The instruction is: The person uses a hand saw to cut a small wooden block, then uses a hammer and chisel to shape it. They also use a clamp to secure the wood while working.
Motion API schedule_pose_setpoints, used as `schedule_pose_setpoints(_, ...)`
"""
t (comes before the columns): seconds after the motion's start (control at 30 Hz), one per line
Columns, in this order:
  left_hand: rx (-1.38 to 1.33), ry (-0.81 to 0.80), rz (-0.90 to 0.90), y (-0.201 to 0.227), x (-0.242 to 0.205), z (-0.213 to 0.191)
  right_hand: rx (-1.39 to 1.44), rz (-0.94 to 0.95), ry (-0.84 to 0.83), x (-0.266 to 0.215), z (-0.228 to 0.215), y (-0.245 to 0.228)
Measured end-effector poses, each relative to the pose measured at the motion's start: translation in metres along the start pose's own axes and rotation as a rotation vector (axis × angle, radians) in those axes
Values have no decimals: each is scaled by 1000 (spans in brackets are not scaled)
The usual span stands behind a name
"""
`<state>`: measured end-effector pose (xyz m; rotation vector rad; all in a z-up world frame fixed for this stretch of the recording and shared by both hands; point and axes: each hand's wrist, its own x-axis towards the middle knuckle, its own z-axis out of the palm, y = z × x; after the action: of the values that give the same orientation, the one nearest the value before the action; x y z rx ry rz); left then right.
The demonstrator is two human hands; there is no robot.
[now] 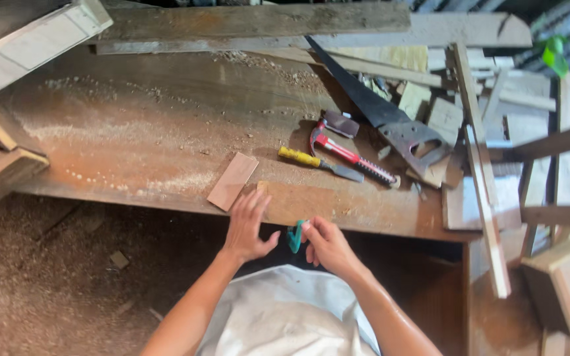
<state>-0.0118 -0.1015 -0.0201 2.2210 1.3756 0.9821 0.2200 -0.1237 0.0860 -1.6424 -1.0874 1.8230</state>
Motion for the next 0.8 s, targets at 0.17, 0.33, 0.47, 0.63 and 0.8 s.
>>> schedule_pose_setpoints(0.17,-422,264,-984,11,-86,98,0,-16,-218,8,-17,2)
schedule_pose_setpoints(0.33,-1169,188,-1340,4,-92,184,-123,12,-314,17,-30,-12)
schedule_pose_setpoints(0.47,-1243,117,-1277,4,-84,210,-69,-7,-322,17,-34,-6)
schedule_pose_setpoints(0.63,-1232,80,-1237,-12,-76,202,3,13,-269,26,-32,-6)
schedule_pose_setpoints(0.8,-1125,-62,-1055,-23,-86,195,12,-8,-256,18,-30,-3)
